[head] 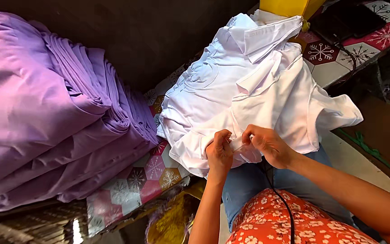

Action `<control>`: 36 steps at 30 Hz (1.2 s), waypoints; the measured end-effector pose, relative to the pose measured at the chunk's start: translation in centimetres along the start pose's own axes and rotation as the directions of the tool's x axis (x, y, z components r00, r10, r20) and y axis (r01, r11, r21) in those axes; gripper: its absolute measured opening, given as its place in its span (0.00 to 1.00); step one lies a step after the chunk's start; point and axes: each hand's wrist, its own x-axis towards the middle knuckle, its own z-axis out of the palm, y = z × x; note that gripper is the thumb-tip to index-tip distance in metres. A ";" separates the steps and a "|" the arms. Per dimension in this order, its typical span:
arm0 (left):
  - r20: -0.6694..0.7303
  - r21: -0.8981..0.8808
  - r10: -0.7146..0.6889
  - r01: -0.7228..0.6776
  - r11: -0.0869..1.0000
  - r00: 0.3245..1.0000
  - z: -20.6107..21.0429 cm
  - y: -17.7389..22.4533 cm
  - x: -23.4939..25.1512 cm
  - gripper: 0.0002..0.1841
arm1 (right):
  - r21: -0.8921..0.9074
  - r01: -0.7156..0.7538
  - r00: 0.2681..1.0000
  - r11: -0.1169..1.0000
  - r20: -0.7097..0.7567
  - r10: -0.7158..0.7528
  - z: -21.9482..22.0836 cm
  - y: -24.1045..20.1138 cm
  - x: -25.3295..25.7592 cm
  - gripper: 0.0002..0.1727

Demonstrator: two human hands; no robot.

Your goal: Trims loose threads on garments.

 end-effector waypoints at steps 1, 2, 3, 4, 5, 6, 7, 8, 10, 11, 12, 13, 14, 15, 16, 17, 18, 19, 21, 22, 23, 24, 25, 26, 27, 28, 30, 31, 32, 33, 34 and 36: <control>0.013 -0.026 0.003 -0.003 1.000 1.000 -0.1 -0.1 0.2 0.09 | -0.027 0.019 0.997 0.999 0.074 -0.017 -0.3 0.2 0.1 0.29; 0.033 -0.045 0.015 -0.014 0.999 0.999 -0.2 -0.2 0.3 0.10 | -0.059 0.021 0.991 0.998 0.133 -0.013 -0.6 0.5 0.2 0.28; 0.058 -0.056 0.034 -0.030 0.998 0.998 -0.4 -0.2 0.4 0.10 | -0.088 0.015 0.984 0.996 0.177 0.001 -0.9 0.7 0.4 0.27; 0.080 -0.060 0.057 -0.053 0.997 0.995 -0.4 -0.3 0.5 0.10 | -0.117 0.014 0.977 0.993 0.213 0.012 -1.3 0.9 0.6 0.27; 0.094 -0.058 0.080 -0.075 0.995 0.992 -0.4 -0.3 0.5 0.09 | -0.154 0.023 0.969 0.988 0.246 0.015 -1.7 0.9 0.8 0.27; 0.102 -0.054 0.097 -0.092 0.994 0.990 -0.4 -0.3 0.6 0.09 | -0.197 0.036 0.960 0.980 0.279 0.021 -2.1 0.8 1.0 0.27; 0.103 -0.048 0.109 -0.105 0.993 0.989 -0.4 -0.3 0.6 0.09 | -0.235 0.052 0.952 0.971 0.304 0.022 -2.5 0.7 1.1 0.28; 0.103 -0.044 0.116 -0.112 0.993 0.988 -0.4 -0.4 0.5 0.09 | -0.263 0.069 0.947 0.962 0.321 0.020 -2.7 0.7 1.2 0.28; 0.101 -0.043 0.125 -0.121 0.992 0.987 -0.4 -0.4 0.6 0.09 | -0.292 0.100 0.941 0.951 0.339 0.006 -3.1 0.8 1.5 0.29; 0.104 -0.043 0.128 -0.124 0.991 0.986 -0.4 -0.4 0.7 0.09 | -0.301 0.119 0.936 0.946 0.351 -0.006 -3.3 0.9 1.5 0.29; 0.111 -0.041 0.128 -0.124 0.991 0.986 -0.5 -0.4 0.8 0.09 | -0.312 0.148 0.930 0.939 0.366 -0.025 -3.4 1.0 1.6 0.29; 0.121 -0.034 0.128 -0.125 0.992 0.984 -0.5 -0.3 0.8 0.09 | -0.319 0.183 0.922 0.930 0.384 -0.050 -3.5 1.1 1.7 0.29; 0.130 -0.025 0.132 -0.130 0.991 0.983 -0.6 -0.2 0.9 0.09 | -0.323 0.221 0.912 0.920 0.403 -0.078 -3.4 1.2 1.7 0.28; 0.140 -0.016 0.142 -0.141 0.990 0.980 -0.6 -0.1 1.0 0.09 | -0.328 0.254 0.900 0.910 0.424 -0.098 -3.3 1.2 1.8 0.28; 0.148 -0.006 0.153 -0.154 0.988 0.977 -0.6 0.0 1.1 0.09 | -0.332 0.279 0.889 0.901 0.443 -0.112 -3.3 1.1 1.9 0.28; 0.152 0.000 0.162 -0.164 0.986 0.975 -0.7 0.1 1.1 0.09 | -0.334 0.293 0.882 0.896 0.455 -0.119 -3.2 1.0 2.0 0.28; 0.151 0.000 0.165 -0.167 0.986 0.975 -0.7 0.2 1.1 0.09 | -0.340 0.299 0.878 0.892 0.464 -0.118 -3.3 0.8 2.1 0.28; 0.143 -0.002 0.162 -0.164 0.987 0.976 -0.7 0.2 1.1 0.09 | -0.350 0.304 0.878 0.886 0.464 -0.118 -3.5 0.6 2.2 0.27; 0.126 -0.012 0.149 -0.149 0.989 0.981 -0.7 0.1 1.0 0.09 | -0.374 0.308 0.894 0.875 0.428 -0.132 -3.9 0.4 2.3 0.27; 0.119 -0.016 0.143 -0.142 0.990 0.983 -0.7 0.1 1.0 0.09 | -0.385 0.307 0.905 0.870 0.402 -0.141 -4.1 0.3 2.3 0.26; 0.115 -0.020 0.142 -0.140 0.990 0.983 -0.7 0.1 1.0 0.08 | -0.397 0.306 0.911 0.865 0.385 -0.145 -4.2 0.3 2.3 0.26; 0.115 -0.023 0.144 -0.143 0.990 0.983 -0.6 0.1 1.0 0.08 | -0.407 0.303 0.913 0.862 0.384 -0.139 -4.2 0.3 2.3 0.26; 0.117 -0.024 0.149 -0.147 0.989 0.982 -0.5 0.2 1.1 0.09 | -0.410 0.303 0.910 0.861 0.393 -0.133 -4.1 0.2 2.3 0.26; 0.119 -0.025 0.153 -0.151 0.988 0.981 -0.5 0.2 1.1 0.09 | -0.404 0.306 0.903 0.862 0.409 -0.129 -4.0 0.1 2.3 0.26; 0.123 -0.024 0.154 -0.152 0.988 0.980 -0.4 0.2 1.1 0.09 | -0.395 0.315 0.896 0.863 0.425 -0.132 -3.9 0.1 2.3 0.26; 0.130 -0.021 0.152 -0.151 0.988 0.980 -0.4 0.3 1.2 0.09 | -0.385 0.329 0.888 0.862 0.437 -0.144 -3.8 0.1 2.3 0.26; 0.147 -0.020 0.154 -0.153 0.988 0.977 -0.5 0.4 1.2 0.09 | -0.372 0.354 0.876 0.858 0.453 -0.165 -3.9 0.3 2.4 0.26; 0.155 -0.020 0.156 -0.154 0.988 0.976 -0.5 0.4 1.2 0.09 | -0.371 0.363 0.872 0.854 0.459 -0.171 -4.0 0.4 2.4 0.26; 0.162 -0.020 0.156 -0.155 0.988 0.974 -0.5 0.4 1.2 0.09 | -0.375 0.370 0.868 0.850 0.466 -0.172 -4.0 0.4 2.5 0.26; 0.168 -0.015 0.155 -0.155 0.988 0.974 -0.4 0.5 1.2 0.09 | -0.383 0.378 0.864 0.843 0.473 -0.172 -4.1 0.3 2.6 0.26; 0.174 -0.008 0.152 -0.153 0.988 0.973 -0.4 0.5 1.2 0.09 | -0.395 0.389 0.861 0.832 0.477 -0.176 -4.1 0.3 2.6 0.26; 0.184 0.010 0.133 -0.137 0.991 0.974 -0.2 0.6 1.0 0.09 | -0.439 0.414 0.862 0.797 0.472 -0.188 -4.0 0.1 2.5 0.26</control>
